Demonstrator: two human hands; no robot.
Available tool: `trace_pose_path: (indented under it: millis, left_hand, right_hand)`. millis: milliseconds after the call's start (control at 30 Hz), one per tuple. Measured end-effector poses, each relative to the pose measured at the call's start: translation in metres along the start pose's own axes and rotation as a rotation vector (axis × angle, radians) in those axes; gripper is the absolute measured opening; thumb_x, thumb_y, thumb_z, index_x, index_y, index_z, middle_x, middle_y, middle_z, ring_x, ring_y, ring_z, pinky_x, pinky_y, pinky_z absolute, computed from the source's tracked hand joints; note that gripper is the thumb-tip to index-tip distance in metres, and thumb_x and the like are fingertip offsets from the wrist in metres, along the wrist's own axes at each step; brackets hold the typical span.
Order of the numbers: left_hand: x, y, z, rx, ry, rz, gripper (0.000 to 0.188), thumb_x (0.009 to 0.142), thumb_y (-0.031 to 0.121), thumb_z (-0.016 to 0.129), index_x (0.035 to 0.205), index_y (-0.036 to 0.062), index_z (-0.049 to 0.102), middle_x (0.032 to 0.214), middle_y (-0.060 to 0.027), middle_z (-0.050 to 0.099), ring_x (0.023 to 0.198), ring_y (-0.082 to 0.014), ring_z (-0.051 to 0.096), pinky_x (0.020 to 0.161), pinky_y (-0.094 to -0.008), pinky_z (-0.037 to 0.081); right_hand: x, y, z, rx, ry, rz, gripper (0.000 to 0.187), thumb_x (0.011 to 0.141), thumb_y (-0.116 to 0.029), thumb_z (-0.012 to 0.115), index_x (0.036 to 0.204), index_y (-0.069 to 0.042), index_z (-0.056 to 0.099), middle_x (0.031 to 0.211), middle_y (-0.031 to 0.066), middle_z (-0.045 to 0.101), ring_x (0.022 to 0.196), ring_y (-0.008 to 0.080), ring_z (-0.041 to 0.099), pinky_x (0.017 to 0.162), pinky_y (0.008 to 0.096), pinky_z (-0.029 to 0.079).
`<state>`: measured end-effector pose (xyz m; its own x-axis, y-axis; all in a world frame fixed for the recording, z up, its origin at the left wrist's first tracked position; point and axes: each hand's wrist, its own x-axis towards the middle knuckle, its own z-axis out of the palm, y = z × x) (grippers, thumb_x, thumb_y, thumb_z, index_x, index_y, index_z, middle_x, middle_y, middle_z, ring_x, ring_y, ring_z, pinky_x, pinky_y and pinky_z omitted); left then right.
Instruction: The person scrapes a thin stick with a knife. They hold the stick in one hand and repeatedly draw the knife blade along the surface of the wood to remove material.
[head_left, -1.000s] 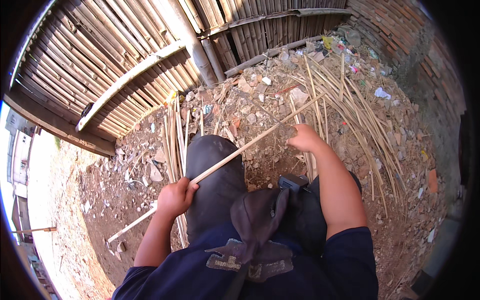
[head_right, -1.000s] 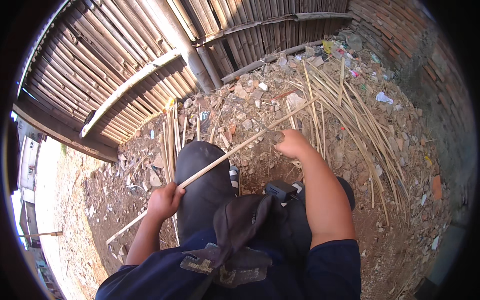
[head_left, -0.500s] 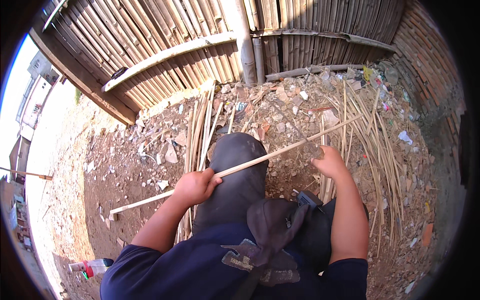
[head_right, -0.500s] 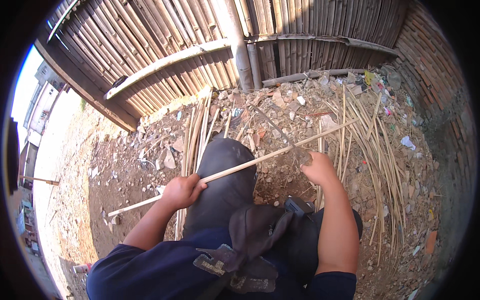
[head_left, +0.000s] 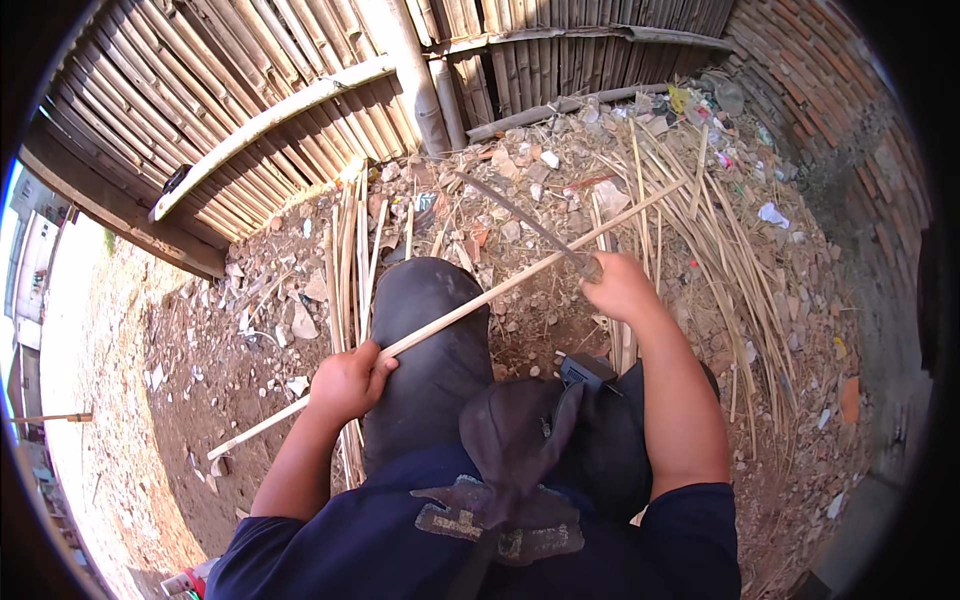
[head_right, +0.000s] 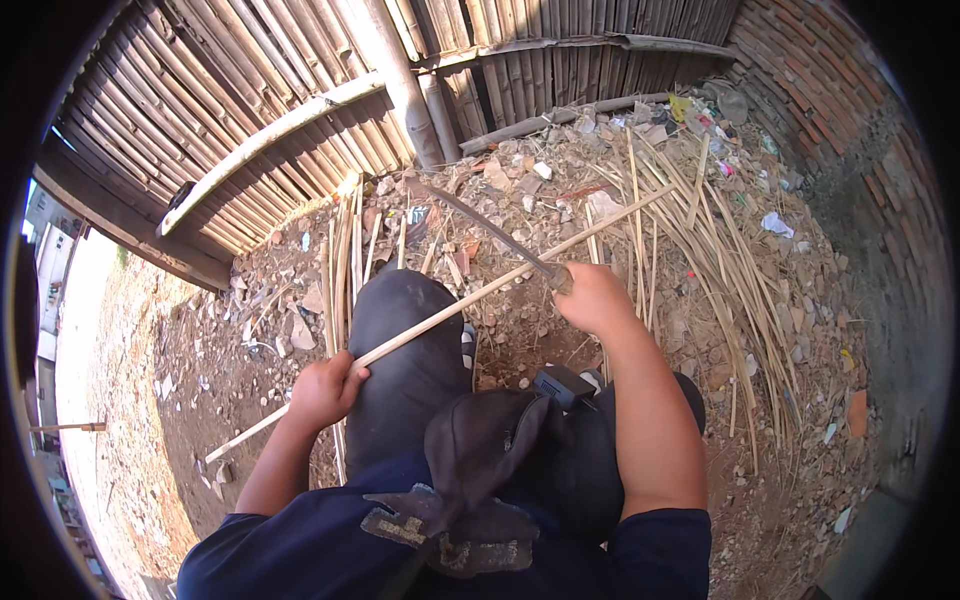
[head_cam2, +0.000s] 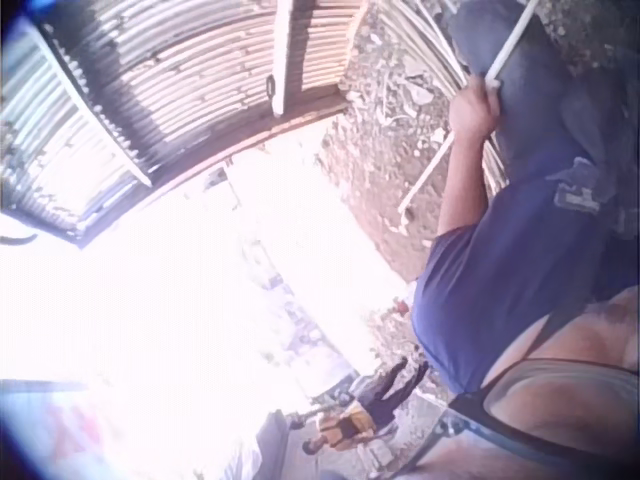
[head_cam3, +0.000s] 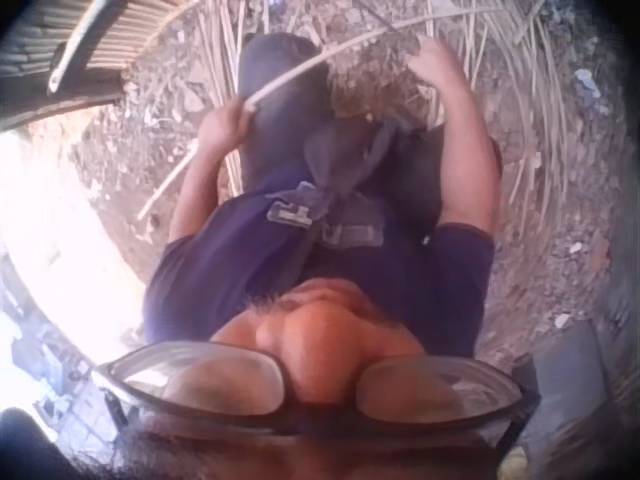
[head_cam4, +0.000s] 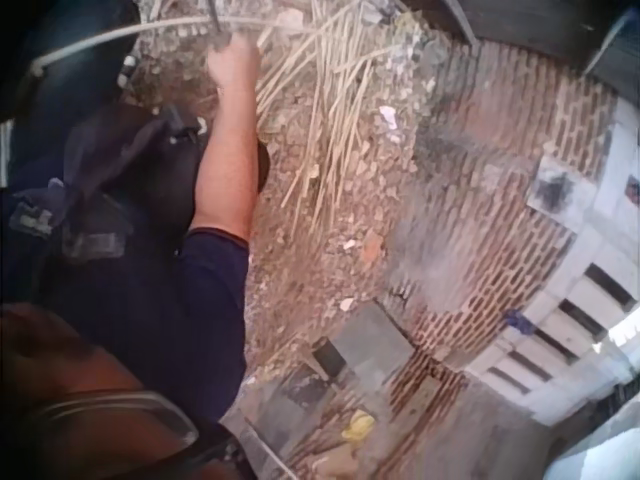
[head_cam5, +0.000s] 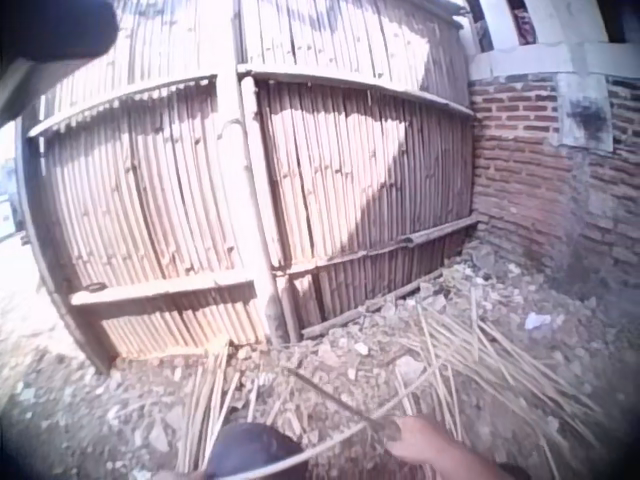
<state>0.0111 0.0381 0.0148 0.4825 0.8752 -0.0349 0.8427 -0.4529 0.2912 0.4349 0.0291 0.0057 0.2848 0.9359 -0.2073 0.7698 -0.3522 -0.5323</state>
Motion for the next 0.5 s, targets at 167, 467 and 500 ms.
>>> trace_pose_path:
  millis: [167,467,500]
  left_hand:
    - [0.008,0.007,-0.002,0.006,0.028,0.059,0.035,0.097,0.039,0.063,0.087,0.0062,0.055,0.07,-0.0204,0.065,0.067,-0.044,0.065,0.061,-0.0537,0.051]
    - [0.002,0.002,-0.001,0.024,0.014,0.02,0.037,0.097,0.04,0.063,0.086,0.0058,0.054,0.071,-0.0209,0.065,0.069,-0.0453,0.065,0.063,-0.0542,0.051]
    - [0.003,0.003,0.0,0.022,0.018,0.014,0.037,0.097,0.041,0.062,0.086,0.0058,0.054,0.072,-0.0206,0.066,0.069,-0.0451,0.065,0.063,-0.0542,0.051]
  right_hand:
    - [0.022,0.044,0.025,-0.067,-0.07,0.022,0.038,0.079,-0.024,0.07,0.112,-0.008,0.071,0.1,0.023,0.072,0.096,0.0406,0.069,0.087,0.047,0.055]
    - [0.007,0.01,0.005,-0.076,-0.033,-0.036,0.047,0.079,-0.023,0.068,0.122,-0.003,0.068,0.112,0.0246,0.07,0.106,0.0376,0.068,0.092,0.0447,0.055]
    - [0.019,0.023,0.008,0.011,-0.11,0.005,0.048,0.079,-0.024,0.068,0.122,-0.003,0.068,0.113,0.0256,0.07,0.107,0.0376,0.068,0.092,0.0445,0.055]
